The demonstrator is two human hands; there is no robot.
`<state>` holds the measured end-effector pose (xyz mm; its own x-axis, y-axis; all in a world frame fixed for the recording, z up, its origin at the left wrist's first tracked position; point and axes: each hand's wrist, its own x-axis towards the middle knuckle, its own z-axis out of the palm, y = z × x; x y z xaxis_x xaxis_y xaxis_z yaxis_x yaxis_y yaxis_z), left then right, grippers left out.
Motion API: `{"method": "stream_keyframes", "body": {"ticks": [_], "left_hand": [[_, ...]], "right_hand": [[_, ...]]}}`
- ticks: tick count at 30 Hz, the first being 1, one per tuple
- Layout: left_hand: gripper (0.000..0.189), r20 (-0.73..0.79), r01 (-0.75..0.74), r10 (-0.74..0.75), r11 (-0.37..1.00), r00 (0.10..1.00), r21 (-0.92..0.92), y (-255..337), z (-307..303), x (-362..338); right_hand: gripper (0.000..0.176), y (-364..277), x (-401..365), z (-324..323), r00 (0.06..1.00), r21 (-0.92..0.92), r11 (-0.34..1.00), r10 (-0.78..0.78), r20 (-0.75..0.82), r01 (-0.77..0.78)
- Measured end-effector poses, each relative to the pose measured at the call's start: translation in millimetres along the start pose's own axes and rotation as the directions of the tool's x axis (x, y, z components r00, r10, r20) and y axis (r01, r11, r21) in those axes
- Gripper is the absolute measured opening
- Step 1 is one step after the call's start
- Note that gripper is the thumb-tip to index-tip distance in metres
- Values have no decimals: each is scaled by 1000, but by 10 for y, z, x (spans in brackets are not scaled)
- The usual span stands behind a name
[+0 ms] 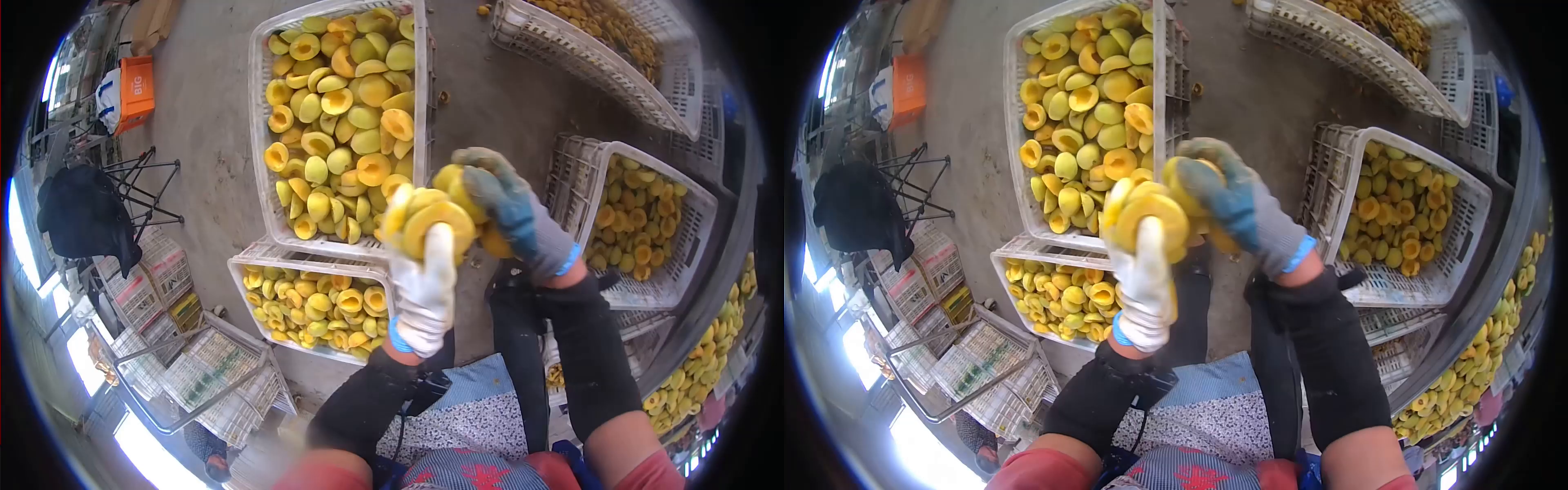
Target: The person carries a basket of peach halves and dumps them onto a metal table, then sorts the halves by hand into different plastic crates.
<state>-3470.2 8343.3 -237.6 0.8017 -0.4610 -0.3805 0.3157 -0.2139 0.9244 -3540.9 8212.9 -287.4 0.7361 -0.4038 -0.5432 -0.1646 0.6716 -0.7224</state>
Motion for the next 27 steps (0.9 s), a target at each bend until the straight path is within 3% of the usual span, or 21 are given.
{"method": "stream_keyframes", "body": {"ticks": [1,2,3,4,5,7,10,11,12,13,15,16,17,19,22,23,25,27], "left_hand": [[59,-188,77,-102,988,977,-136,52,-193,43],[59,-255,30,-58,993,965,-112,-32,-419,136],[59,-322,-14,-14,996,947,-85,-208,-643,226],[58,-356,-11,52,993,933,117,-375,-819,265],[60,-356,36,41,978,933,207,-599,-983,312],[58,-202,-6,148,820,968,572,-893,-1329,306],[51,-87,-95,271,595,959,798,-807,-1541,287],[50,-140,-116,319,666,937,737,-797,-1559,371],[52,-131,-173,423,608,897,774,-869,-1573,529],[54,-116,-221,522,538,845,814,-974,-1607,719],[58,-142,-141,544,445,827,884,-1312,-1423,954],[59,-185,-20,487,385,853,923,-1335,-1287,842],[60,-233,89,437,324,869,942,-1337,-1133,791],[59,-329,168,398,389,856,906,-1359,-1046,769],[57,-331,177,376,388,866,905,-1344,-1087,853],[57,-342,190,433,357,834,915,-1465,-1090,950],[58,-407,258,410,372,816,892,-1508,-1068,1041],[61,-385,221,339,432,858,874,-1424,-1102,984]], "right_hand": [[47,50,254,321,998,-175,984,41,45,-32],[51,176,478,585,996,-325,946,27,91,4],[55,322,713,805,985,-345,936,119,124,-70],[53,341,860,988,972,-420,893,218,88,-163],[52,387,1007,1019,980,-506,854,185,76,-122],[50,450,1209,1064,992,-669,742,113,60,-44],[47,341,1128,1100,991,-763,641,-135,-3,85],[46,328,1098,1112,977,-801,584,-212,6,132],[49,574,1153,1071,907,-872,386,-399,138,302],[51,661,1162,1089,896,-928,205,-391,213,310],[55,915,1144,1276,866,-924,-130,-323,383,360],[60,1074,1193,1244,927,-935,-105,-134,351,339],[63,1172,1204,1167,932,-918,-234,-91,350,321],[62,1272,1231,1040,882,-884,-249,-165,440,395],[59,1303,1298,1029,878,-870,-299,-161,450,391],[58,1337,1360,1038,877,-865,-342,-183,444,367],[58,1330,1433,1120,879,-879,-337,-223,422,337],[59,1363,1425,1032,852,-848,-386,-232,470,362]]}}
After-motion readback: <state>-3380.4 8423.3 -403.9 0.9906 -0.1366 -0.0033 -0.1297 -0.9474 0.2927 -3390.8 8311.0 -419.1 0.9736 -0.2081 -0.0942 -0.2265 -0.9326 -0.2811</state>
